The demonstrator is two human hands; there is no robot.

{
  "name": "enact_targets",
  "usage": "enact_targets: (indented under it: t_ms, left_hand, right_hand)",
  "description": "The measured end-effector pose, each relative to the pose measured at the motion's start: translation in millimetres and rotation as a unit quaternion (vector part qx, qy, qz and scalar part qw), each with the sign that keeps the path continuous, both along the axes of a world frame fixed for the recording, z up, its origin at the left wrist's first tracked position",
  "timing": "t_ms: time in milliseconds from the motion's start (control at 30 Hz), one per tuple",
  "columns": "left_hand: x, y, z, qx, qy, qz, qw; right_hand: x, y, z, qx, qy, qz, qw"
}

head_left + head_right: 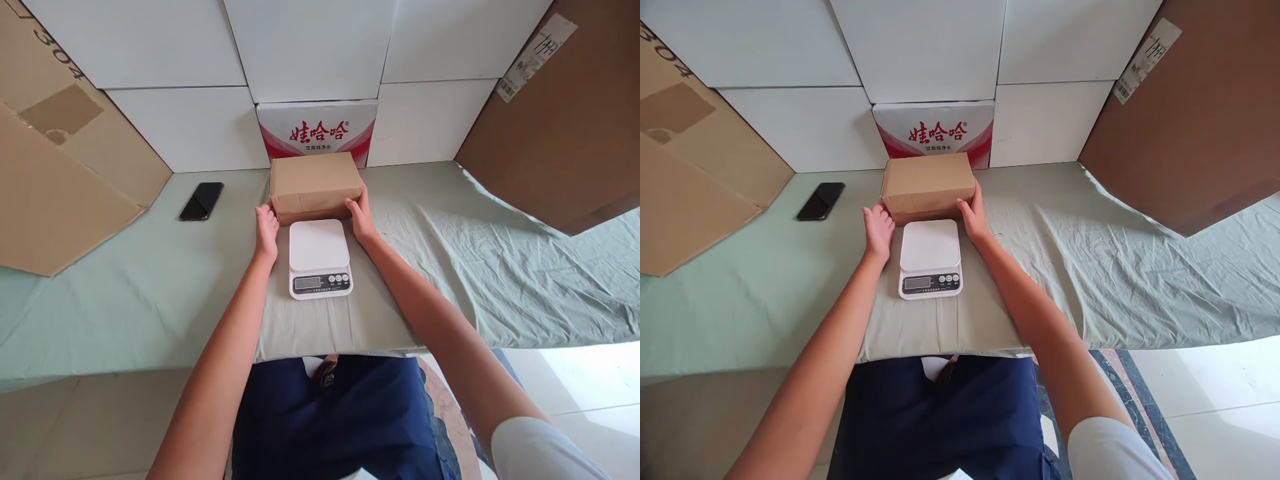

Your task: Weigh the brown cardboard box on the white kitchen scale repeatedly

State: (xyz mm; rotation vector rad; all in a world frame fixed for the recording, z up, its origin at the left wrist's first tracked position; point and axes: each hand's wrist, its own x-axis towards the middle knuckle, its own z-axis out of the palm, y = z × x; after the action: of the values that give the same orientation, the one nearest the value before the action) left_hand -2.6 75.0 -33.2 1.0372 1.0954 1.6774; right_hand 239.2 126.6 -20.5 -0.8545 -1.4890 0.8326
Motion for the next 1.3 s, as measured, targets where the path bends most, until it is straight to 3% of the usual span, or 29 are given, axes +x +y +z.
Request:
enact_targets:
  t_ms: [300,533,667,833,1000,1300]
  left_hand:
    - [-18,4,3.6,-0.024,0.016,0.008,1.000]
    - [-11,8,-5.8,-0.025,0.048,-0.033,0.998]
    - [-11,11,-8.9,-0.014,0.049,-0.045,0.998]
    - [-12,12,-7.6,-0.012,0.049,-0.041,0.998]
    - [-17,12,-6.4,-0.050,0.051,0.004,0.997]
    - [-6,9,-4.1,-0.027,0.059,-0.022,0.998]
  right_hand:
    - [19,3,-12.7,-0.082,0.003,0.009,0.997]
    - [15,-7,-0.5,-0.027,-0.042,0.008,0.999]
    - [12,-12,2.2,-0.038,-0.040,0.002,0.998]
    - [12,-14,1.0,-0.042,-0.054,-0.004,0.998]
    - [13,-11,-1.9,-0.046,-0.052,-0.023,0.997]
    - [12,-9,-4.1,-0.055,-0.058,-0.020,0.997]
